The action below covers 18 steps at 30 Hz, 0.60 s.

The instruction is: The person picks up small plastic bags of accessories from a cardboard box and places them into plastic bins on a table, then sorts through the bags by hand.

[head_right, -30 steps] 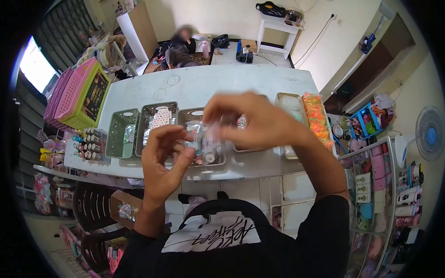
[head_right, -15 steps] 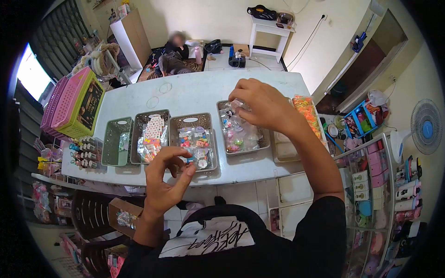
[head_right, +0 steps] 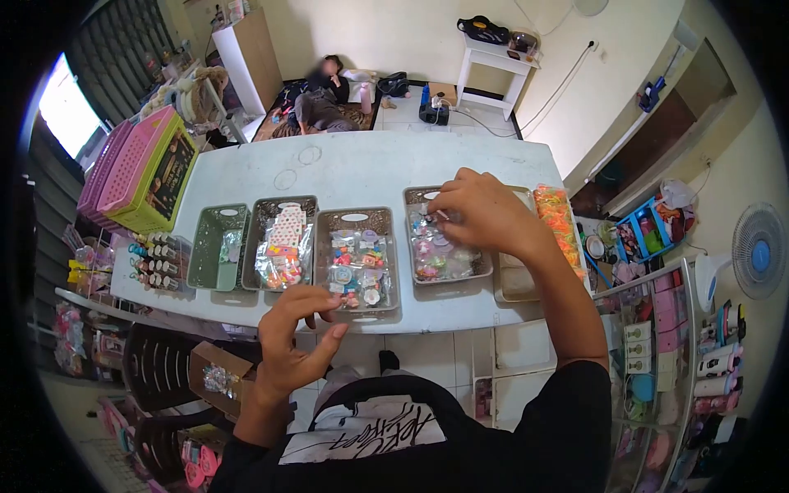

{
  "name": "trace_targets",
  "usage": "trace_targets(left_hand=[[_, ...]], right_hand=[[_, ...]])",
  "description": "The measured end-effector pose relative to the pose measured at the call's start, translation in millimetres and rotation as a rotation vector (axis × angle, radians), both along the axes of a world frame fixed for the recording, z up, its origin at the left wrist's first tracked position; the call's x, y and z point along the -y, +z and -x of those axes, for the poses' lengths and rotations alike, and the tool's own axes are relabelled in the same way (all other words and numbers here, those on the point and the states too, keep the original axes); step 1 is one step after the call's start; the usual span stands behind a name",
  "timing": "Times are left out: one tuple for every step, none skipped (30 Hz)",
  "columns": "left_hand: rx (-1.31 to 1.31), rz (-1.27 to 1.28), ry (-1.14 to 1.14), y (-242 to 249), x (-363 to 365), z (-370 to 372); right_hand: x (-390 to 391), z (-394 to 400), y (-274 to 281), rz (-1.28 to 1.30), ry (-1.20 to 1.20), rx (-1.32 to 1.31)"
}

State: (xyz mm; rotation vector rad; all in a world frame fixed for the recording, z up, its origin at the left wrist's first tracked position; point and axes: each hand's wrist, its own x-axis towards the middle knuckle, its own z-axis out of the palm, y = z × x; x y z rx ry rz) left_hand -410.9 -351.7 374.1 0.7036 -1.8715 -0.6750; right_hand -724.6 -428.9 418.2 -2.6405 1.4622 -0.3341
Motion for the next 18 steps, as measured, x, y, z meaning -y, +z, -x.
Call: trace_targets(left_hand=[[-0.017, 0.024, -0.02, 1.3, -2.3, -4.6], [-0.031, 0.049, -0.038, 2.8, -6.0, -11.0], [-0.025, 0.044, -0.021, 4.6, -11.1, -20.6], [-0.051, -0.141, -0.156, 6.7, -17.6, -33.0], [-0.083, -0.323, -0.283, 8.3, -24.0, -46.7], [-0.084, -0.318, -0.247, 6.1, -28.7, -60.4], [0.0, -0.458, -0.396, -1.4, -31.7, -74.5], [0.08, -0.6, -0.546, -11.8, -34.1, -88.9], [0.19, -0.707, -0.583, -32.0, -36.5, -103.4], [0.179, -0.706, -0.558, -66.2, -42.9, -118.4], [0.102, -0.896, -0.42, -112.6, -56.1, -134.1], [0.017, -1.082, -0.279, -164.4, -73.9, -151.8], [0.057, -1.132, -0.13, -219.7, -96.9, -176.9], [0.092, -1.185, 0.022, -285.7, -131.5, -209.1], [0.033, -1.283, 0.209, -374.6, -186.3, -248.8], [-0.024, -1.442, 0.44, -423.6, -253.7, -280.3], [0.044, -1.468, 0.617, -483.9, -338.4, -314.0], [0.203, -1.517, 0.467, -552.3, -433.2, -356.7]], right_hand=[[-1.2, -2.2, -0.7, -0.005, 0.003, -0.024], [-3.6, -1.0, 0.2, -0.011, 0.015, -0.019], [-6.1, 2.0, 3.6, 0.065, 0.019, 0.126], [-7.5, 1.7, 9.2, 0.139, 0.03, 0.274], [-15.6, -4.3, 22.7, 0.145, -0.014, 0.326], [-29.0, -13.1, 39.1, 0.151, -0.054, 0.377], [-44.0, -22.4, 51.4, 0.158, -0.036, 0.406], [-59.0, -33.9, 58.5, 0.165, -0.02, 0.436], [-70.4, -49.3, 60.5, 0.101, 0.151, 0.518], [-80.3, -65.5, 59.7, 0.034, 0.321, 0.594], [-86.8, -89.5, 51.6, -0.111, 0.487, 0.675], [-91.0, -119.5, 36.7, -0.263, 0.651, 0.75], [-88.0, -149.5, 7.4, -0.53, 0.783, 0.786], [-82.9, -181.2, -34.3, -0.808, 0.91, 0.806], [-85.4, -215.8, -77.5, -1.035, 0.741, 0.779], [-92.6, -245.1, -131.1, -1.254, 0.563, 0.731], [-103.1, -266.5, -200.0, -1.296, 0.307, 0.74], [-121.7, -284.9, -284.5, -1.326, 0.049, 0.728]])
